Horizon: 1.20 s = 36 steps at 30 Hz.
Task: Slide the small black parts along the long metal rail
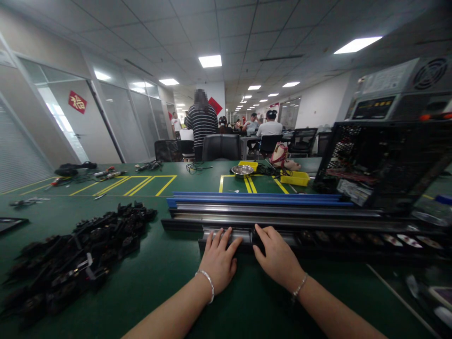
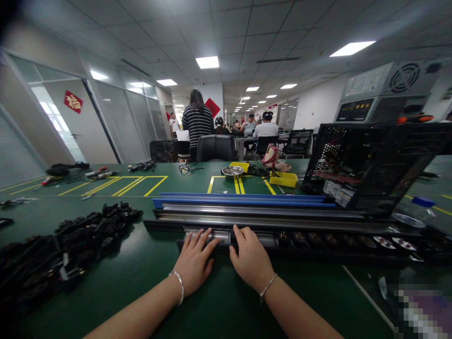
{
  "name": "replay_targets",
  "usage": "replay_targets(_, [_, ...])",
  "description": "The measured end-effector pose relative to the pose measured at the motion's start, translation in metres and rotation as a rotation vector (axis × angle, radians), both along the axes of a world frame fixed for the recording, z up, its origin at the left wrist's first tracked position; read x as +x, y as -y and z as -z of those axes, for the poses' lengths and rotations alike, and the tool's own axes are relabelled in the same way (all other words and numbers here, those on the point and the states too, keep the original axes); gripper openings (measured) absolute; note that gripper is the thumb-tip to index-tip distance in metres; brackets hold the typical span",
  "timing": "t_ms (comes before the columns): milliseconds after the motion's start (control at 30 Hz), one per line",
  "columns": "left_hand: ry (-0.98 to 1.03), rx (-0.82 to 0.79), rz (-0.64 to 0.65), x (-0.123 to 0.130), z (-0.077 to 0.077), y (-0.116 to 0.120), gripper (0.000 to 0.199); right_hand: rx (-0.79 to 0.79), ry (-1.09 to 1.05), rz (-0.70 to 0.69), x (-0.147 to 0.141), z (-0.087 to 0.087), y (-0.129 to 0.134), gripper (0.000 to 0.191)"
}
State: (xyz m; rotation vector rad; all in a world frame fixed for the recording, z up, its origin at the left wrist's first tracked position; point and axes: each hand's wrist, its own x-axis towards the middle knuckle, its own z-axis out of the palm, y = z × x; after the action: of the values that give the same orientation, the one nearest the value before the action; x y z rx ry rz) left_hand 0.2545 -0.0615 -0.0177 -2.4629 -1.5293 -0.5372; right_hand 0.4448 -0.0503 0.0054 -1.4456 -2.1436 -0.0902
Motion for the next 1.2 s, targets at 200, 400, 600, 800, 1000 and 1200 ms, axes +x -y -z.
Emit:
replay_targets(200, [-0.003, -0.001, 0.001, 0.0000, -0.0001, 0.0003, 0.055, -0.001, -0.043, -0.022, -0.0011, 0.0031, -0.0017, 0.050])
replay_targets(400, [-0.004, -0.007, 0.009, -0.0018, 0.0000, -0.0005, 0.054, -0.054, -0.068, -0.030, 0.0028, 0.0013, -0.0042, 0.046])
replay_targets(600, [-0.008, -0.009, 0.008, -0.0024, 0.0007, -0.0011, 0.054, -0.085, -0.112, 0.112, 0.0048, -0.0018, -0.0041, 0.025])
replay_targets(800, [0.000, -0.014, 0.008, -0.0032, 0.0019, -0.0014, 0.056, -0.130, -0.106, 0.075, 0.0028, -0.0023, -0.0028, 0.015])
replay_targets(1000, [0.000, -0.010, 0.006, -0.0028, 0.0032, -0.0007, 0.060, -0.133, -0.115, -0.018, -0.0005, -0.0026, -0.0007, 0.015])
replay_targets(1200, [-0.016, 0.005, 0.005, -0.0018, 0.0026, -0.0004, 0.062, -0.157, -0.129, -0.055, 0.0003, -0.0038, 0.0000, 0.016])
